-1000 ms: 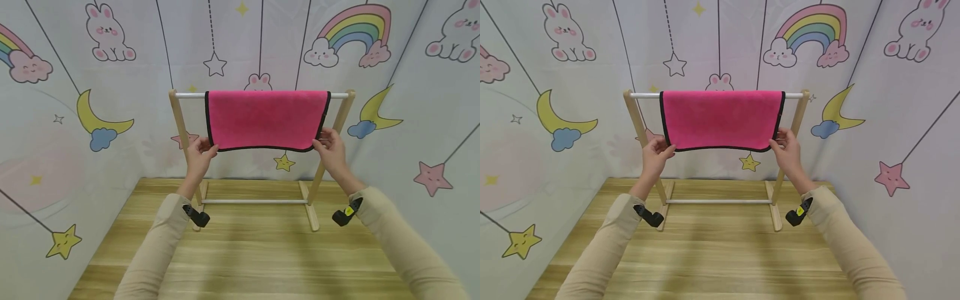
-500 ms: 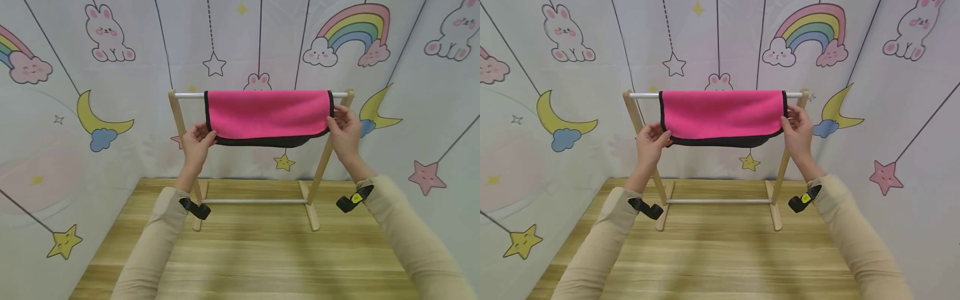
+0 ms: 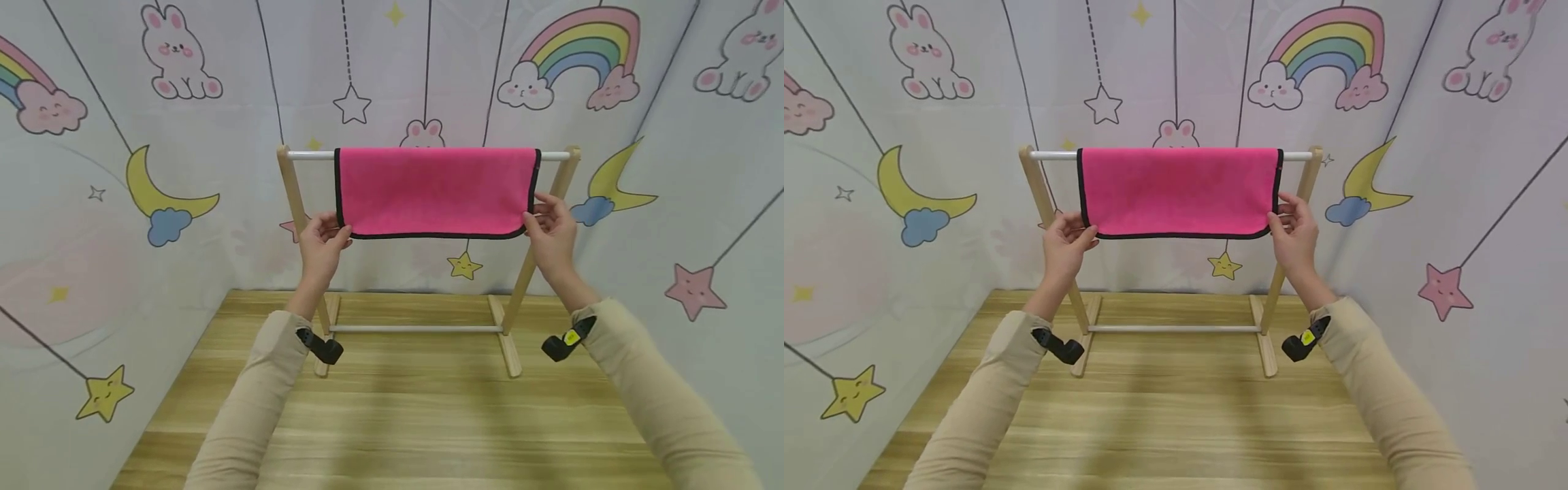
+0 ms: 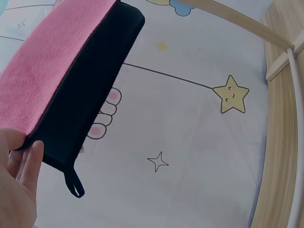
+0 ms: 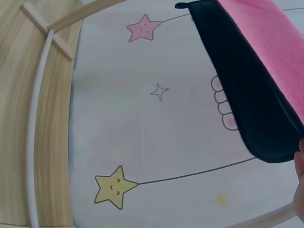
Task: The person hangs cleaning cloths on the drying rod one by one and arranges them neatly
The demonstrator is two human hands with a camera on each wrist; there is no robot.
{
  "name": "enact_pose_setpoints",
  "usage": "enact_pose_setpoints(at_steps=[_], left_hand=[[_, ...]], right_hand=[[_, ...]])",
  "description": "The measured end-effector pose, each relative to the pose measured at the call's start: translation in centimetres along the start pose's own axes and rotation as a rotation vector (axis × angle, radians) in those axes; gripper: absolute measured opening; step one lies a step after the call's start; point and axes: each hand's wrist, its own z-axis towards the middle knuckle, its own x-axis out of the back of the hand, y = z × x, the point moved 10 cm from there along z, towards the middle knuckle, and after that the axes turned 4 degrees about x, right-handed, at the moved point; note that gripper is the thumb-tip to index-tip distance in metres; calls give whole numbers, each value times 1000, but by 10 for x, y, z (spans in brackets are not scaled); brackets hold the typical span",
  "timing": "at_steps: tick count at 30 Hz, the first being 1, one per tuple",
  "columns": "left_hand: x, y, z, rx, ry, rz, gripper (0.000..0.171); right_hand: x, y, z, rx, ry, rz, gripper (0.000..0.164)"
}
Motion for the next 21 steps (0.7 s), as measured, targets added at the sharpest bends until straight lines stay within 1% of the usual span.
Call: enact_pose_setpoints(at_steps=[3, 7, 11, 15, 21], left_hand=[[0, -3, 1, -4, -5, 16, 28], [0, -2, 2, -3, -14, 7, 30], [-2, 9, -2, -9, -24, 9, 29], [-3, 21, -7, -18, -19, 22, 28], [-4, 20, -9, -10, -26, 29, 28]], right_hand=[[0, 3, -3, 7, -7, -12, 34], [-2, 4, -4, 25, -10, -11, 36], [-1, 4, -5, 36, 3, -7, 34], [-2, 3, -5, 38, 2, -12, 34], [-1, 5, -5, 28, 10, -5, 33]])
